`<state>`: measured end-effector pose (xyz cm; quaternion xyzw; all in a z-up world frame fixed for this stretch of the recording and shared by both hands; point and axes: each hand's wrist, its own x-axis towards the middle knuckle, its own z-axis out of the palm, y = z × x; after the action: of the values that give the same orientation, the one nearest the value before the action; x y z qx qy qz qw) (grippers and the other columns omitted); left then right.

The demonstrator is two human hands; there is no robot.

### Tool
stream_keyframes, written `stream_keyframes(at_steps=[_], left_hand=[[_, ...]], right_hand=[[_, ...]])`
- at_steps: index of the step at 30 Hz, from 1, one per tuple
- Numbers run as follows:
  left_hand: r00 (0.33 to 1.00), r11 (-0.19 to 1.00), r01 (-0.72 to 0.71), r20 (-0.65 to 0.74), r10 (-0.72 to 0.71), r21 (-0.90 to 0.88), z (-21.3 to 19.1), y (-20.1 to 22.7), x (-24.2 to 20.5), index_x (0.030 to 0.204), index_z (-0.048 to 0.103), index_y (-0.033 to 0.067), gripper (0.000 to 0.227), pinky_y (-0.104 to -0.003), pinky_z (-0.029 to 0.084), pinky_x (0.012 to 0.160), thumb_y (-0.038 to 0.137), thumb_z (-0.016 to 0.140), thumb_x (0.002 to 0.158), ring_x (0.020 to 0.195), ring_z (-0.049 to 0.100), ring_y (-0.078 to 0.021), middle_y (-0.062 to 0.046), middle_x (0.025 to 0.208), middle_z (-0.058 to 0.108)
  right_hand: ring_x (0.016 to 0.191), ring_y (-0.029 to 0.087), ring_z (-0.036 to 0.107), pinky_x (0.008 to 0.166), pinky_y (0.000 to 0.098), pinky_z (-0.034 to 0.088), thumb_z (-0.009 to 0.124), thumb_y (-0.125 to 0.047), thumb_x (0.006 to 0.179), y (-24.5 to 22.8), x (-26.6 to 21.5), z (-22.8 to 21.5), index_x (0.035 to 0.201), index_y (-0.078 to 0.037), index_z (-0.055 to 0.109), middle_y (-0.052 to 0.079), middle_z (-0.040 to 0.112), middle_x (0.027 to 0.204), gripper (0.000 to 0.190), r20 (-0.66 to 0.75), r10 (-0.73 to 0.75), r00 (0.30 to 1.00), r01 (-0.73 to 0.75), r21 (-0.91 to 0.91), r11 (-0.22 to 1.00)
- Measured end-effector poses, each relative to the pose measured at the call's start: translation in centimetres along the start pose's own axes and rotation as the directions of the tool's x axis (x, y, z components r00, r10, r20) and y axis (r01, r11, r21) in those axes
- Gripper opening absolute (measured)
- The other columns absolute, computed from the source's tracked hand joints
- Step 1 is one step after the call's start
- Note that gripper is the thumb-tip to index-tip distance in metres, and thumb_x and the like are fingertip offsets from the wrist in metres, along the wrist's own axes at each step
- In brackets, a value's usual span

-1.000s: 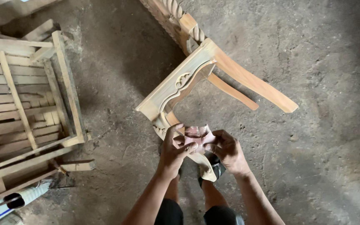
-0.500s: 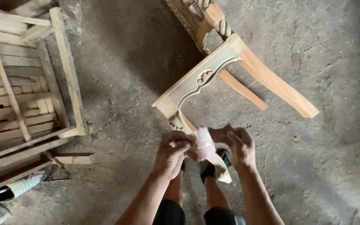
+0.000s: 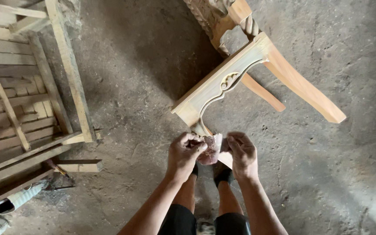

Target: The person sands various parts of a wooden chair frame using a piece of sandpaper held in their hand, moving across the decorative carvings and structural beams.

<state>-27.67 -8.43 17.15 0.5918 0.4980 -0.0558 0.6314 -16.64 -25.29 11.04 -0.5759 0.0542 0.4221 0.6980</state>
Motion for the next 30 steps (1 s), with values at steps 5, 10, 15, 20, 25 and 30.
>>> stream_keyframes(at_steps=[5,10,15,20,25,30], left_hand=[[0.981,0.972,-0.189,0.010,0.192,-0.137,-1.5,-0.8,1.0,0.096,0.075,0.0014,0.014,-0.029,0.061,0.074,0.008,0.080,0.084,0.083,0.074,-0.0163,-0.012,0.094,0.078],[0.934,0.940,-0.340,-0.121,0.337,-0.009,-1.1,-1.3,1.7,0.113,0.067,0.0030,0.028,-0.030,0.065,0.072,0.009,0.078,0.088,0.087,0.078,-0.0170,-0.012,0.098,0.078],[0.904,0.904,-0.423,-0.038,0.426,0.065,-1.3,-0.4,2.5,0.128,0.060,0.0076,0.036,-0.030,0.064,0.063,0.009,0.075,0.095,0.083,0.082,-0.0187,-0.013,0.099,0.079],[0.973,0.969,-0.152,0.200,0.112,0.196,-2.4,2.6,3.2,0.138,0.054,0.0111,0.058,-0.034,0.064,0.071,0.004,0.074,0.085,0.094,0.078,-0.0243,-0.017,0.111,0.074],[0.954,0.979,-0.155,0.237,0.182,-0.129,-3.4,3.3,3.0,0.137,0.053,0.0085,0.066,-0.043,0.064,0.092,0.006,0.084,0.078,0.111,0.070,-0.0272,-0.019,0.118,0.070],[0.980,0.883,0.061,0.197,0.036,-0.466,-1.8,0.9,2.6,0.134,0.053,0.0118,0.066,-0.038,0.062,0.095,0.003,0.080,0.074,0.111,0.070,-0.0180,-0.010,0.117,0.071]], right_hand=[[0.121,0.016,0.060,0.099,0.0248,0.052,0.069,-0.027,0.098,-4.3,0.3,3.3,0.129,-0.007,0.061,0.003,0.062,0.134,0.038,0.236,-0.259,0.937,0.335,-0.390,0.858],[0.102,0.021,0.076,0.087,0.0317,0.061,0.086,-0.019,0.083,-4.2,0.7,4.8,0.096,-0.004,0.068,0.010,0.074,0.112,0.027,0.325,-0.174,0.930,0.367,-0.769,0.523],[0.104,0.030,0.072,0.089,0.0393,0.059,0.085,-0.024,0.080,-5.2,0.4,5.9,0.106,-0.002,0.065,0.016,0.069,0.113,0.040,0.391,-0.211,0.896,0.445,-0.788,0.426],[0.118,0.034,0.064,0.096,0.0435,0.057,0.088,-0.025,0.077,-5.9,-0.1,6.8,0.128,0.008,0.054,0.019,0.061,0.130,0.069,0.561,-0.374,0.739,0.673,-0.637,0.375],[0.092,0.017,0.084,0.083,0.0308,0.064,0.077,-0.021,0.093,-3.9,0.5,4.3,0.113,-0.006,0.072,0.007,0.081,0.103,0.025,0.383,0.078,0.920,0.249,-0.729,0.638],[0.094,0.015,0.079,0.083,0.0303,0.062,0.070,-0.007,0.097,-2.5,0.4,3.9,0.114,-0.003,0.072,0.008,0.081,0.104,0.017,0.197,-0.137,0.971,0.206,-0.393,0.896]])
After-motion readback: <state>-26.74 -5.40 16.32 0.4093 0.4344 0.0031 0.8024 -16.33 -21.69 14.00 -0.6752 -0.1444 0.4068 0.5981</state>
